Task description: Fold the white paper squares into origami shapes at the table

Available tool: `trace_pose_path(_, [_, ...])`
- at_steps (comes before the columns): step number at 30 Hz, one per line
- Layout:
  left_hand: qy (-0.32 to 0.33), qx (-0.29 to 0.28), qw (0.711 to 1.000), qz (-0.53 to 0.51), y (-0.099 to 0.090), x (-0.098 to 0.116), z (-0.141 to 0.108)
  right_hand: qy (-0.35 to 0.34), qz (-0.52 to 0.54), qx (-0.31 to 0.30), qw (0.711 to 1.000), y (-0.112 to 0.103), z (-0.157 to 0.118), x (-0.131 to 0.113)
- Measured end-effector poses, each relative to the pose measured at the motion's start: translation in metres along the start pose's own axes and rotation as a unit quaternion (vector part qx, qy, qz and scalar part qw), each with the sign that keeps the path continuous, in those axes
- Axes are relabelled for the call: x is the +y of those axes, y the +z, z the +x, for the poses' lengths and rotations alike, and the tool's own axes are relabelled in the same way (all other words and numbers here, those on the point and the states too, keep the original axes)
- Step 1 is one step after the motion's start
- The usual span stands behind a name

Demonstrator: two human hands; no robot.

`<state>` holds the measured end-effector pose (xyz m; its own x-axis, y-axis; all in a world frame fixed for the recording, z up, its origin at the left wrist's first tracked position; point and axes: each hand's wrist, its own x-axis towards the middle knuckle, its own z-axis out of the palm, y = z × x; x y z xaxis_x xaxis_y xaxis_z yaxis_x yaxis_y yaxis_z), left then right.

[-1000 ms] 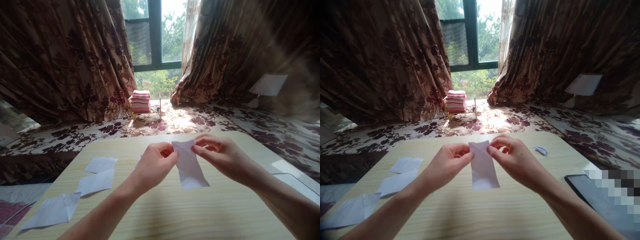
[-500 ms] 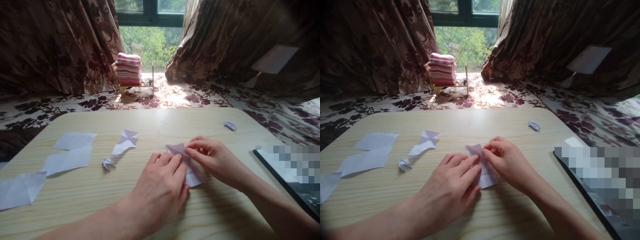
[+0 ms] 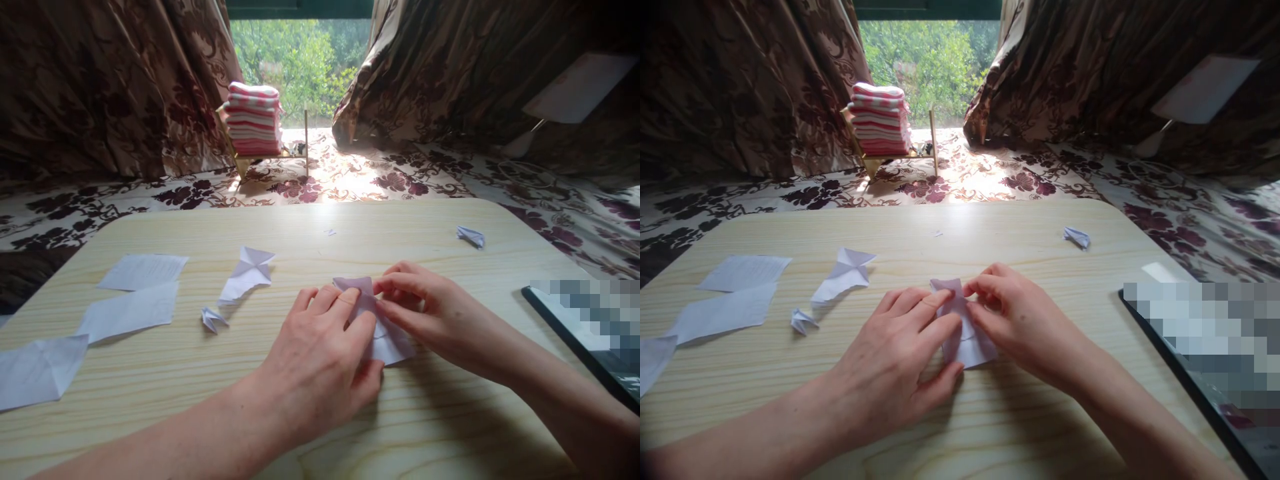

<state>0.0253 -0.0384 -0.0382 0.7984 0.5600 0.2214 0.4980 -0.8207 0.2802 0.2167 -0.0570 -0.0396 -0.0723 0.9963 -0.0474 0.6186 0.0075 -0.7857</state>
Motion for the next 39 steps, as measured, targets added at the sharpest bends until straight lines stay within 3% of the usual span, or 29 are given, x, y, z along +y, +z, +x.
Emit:
trace_pose_path(15, [-0.016,0.021,0.999,-0.023,0.005,-0.007,0.002,-0.065,-0.092,-0.003,0.994,-0.006,-0.002,0.003])
trace_pose_path(27, [-0.033,0.011,0.999,-0.03,0.006,-0.004,0.003,-0.095,-0.1,-0.021,0.99,-0.01,-0.003,0.007])
trace_pose_path(39, [-0.025,0.015,1.0,-0.001,0.006,-0.003,0.0,-0.086,-0.071,0.017,0.994,-0.011,-0.004,0.01])
